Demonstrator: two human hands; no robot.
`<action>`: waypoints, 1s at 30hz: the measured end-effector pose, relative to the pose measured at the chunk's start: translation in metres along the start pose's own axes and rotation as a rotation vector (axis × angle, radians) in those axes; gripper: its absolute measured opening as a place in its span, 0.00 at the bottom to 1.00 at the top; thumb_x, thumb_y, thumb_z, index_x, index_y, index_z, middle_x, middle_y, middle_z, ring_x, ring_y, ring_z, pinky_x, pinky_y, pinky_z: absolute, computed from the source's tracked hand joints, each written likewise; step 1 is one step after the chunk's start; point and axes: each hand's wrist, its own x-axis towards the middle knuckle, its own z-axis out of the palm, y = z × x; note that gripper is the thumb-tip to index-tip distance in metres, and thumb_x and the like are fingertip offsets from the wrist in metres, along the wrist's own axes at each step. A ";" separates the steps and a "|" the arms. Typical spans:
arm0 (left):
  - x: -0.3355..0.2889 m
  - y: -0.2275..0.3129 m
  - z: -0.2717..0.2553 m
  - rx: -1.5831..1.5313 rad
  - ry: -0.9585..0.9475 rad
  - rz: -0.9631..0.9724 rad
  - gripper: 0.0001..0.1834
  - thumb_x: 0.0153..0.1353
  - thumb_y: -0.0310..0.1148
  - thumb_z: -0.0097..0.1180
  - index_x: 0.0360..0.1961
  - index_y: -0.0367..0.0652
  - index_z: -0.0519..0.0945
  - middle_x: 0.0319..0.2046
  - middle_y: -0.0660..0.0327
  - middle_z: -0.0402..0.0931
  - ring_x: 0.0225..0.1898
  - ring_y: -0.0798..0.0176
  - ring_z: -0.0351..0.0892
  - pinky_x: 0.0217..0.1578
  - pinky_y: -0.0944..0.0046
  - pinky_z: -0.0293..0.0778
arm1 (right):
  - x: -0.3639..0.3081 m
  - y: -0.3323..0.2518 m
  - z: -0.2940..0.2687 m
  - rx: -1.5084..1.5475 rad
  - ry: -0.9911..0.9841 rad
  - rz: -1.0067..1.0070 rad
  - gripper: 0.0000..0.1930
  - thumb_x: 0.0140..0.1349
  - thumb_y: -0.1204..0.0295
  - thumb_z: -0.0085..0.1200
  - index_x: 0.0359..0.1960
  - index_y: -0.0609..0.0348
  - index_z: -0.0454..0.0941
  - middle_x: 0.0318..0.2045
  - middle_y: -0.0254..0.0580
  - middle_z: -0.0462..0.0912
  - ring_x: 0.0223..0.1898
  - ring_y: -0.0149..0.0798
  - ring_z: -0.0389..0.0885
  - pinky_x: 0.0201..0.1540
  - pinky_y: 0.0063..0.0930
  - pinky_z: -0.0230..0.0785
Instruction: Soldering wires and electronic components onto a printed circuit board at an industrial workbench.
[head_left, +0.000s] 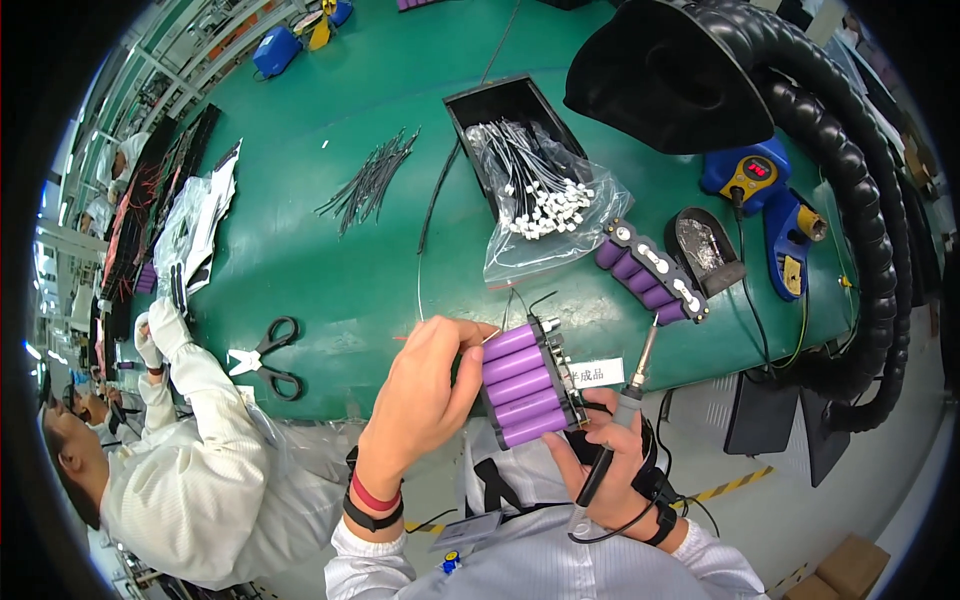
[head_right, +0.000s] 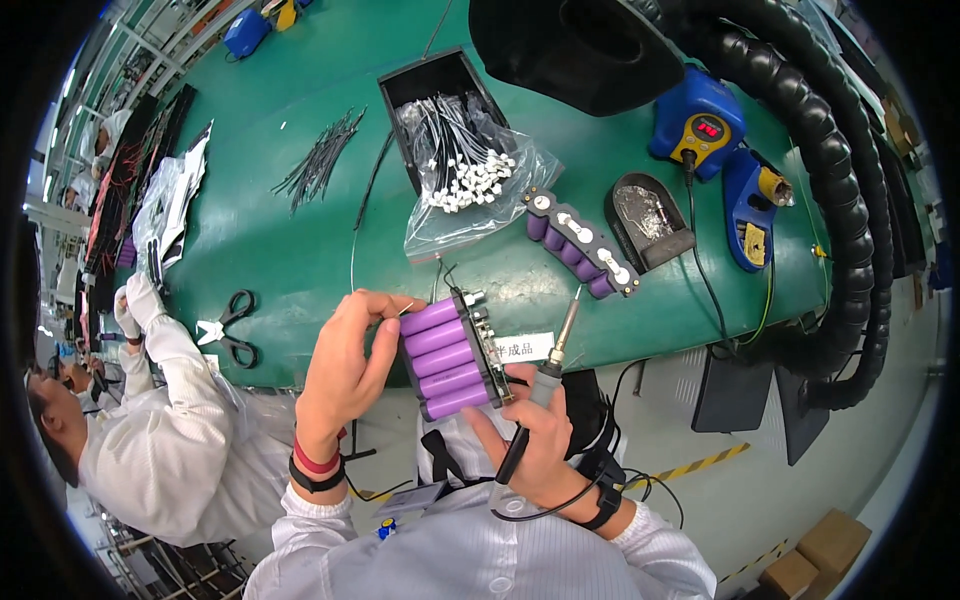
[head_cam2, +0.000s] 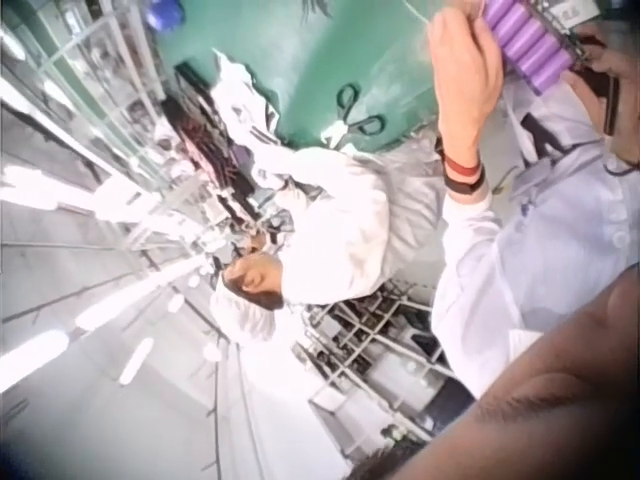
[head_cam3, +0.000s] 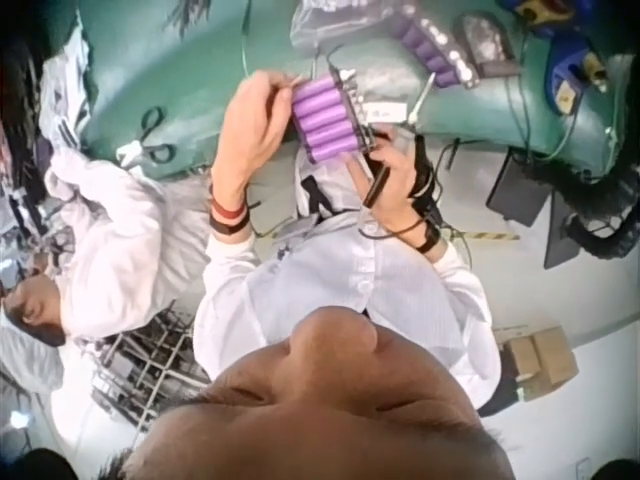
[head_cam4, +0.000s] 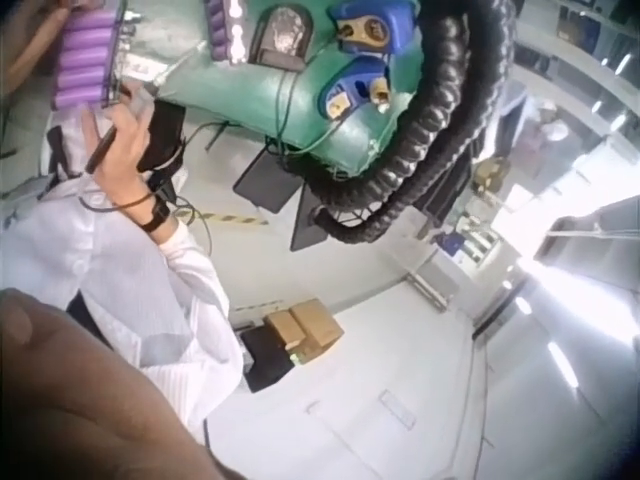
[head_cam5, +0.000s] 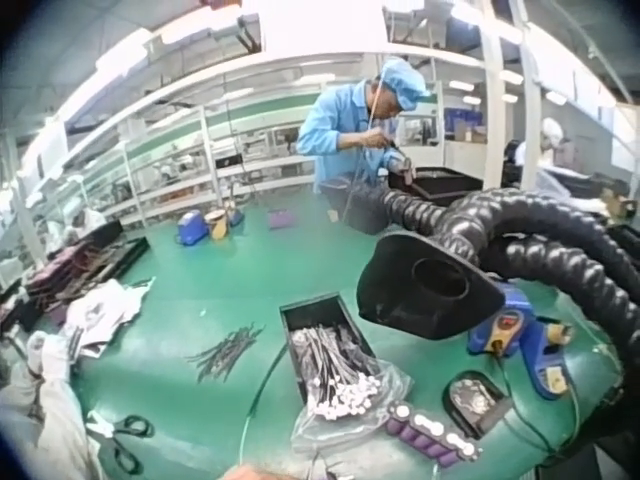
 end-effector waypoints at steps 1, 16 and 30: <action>-0.001 0.000 0.000 -0.017 0.004 -0.006 0.05 0.66 0.19 0.49 0.41 0.34 0.71 0.43 0.50 0.85 0.41 0.48 0.81 0.44 0.57 0.75 | 0.000 0.000 0.004 -0.009 0.027 -0.006 0.29 0.49 0.77 0.76 0.43 0.57 0.63 0.49 0.63 0.77 0.37 0.48 0.85 0.33 0.31 0.81; -0.014 -0.019 -0.009 -0.392 0.077 -0.066 0.02 0.68 0.20 0.48 0.40 0.34 0.68 0.46 0.46 0.83 0.39 0.47 0.80 0.47 0.54 0.74 | 0.008 -0.018 0.023 0.083 0.124 -0.063 0.32 0.51 0.85 0.71 0.45 0.54 0.55 0.51 0.63 0.66 0.45 0.51 0.78 0.43 0.35 0.78; -0.039 -0.061 -0.027 -0.314 0.075 -0.059 0.01 0.70 0.22 0.45 0.39 0.34 0.70 0.45 0.48 0.85 0.36 0.57 0.80 0.44 0.61 0.75 | 0.058 -0.016 0.015 0.031 -0.133 -0.245 0.32 0.54 0.93 0.57 0.46 0.44 0.51 0.53 0.54 0.65 0.45 0.57 0.83 0.46 0.45 0.80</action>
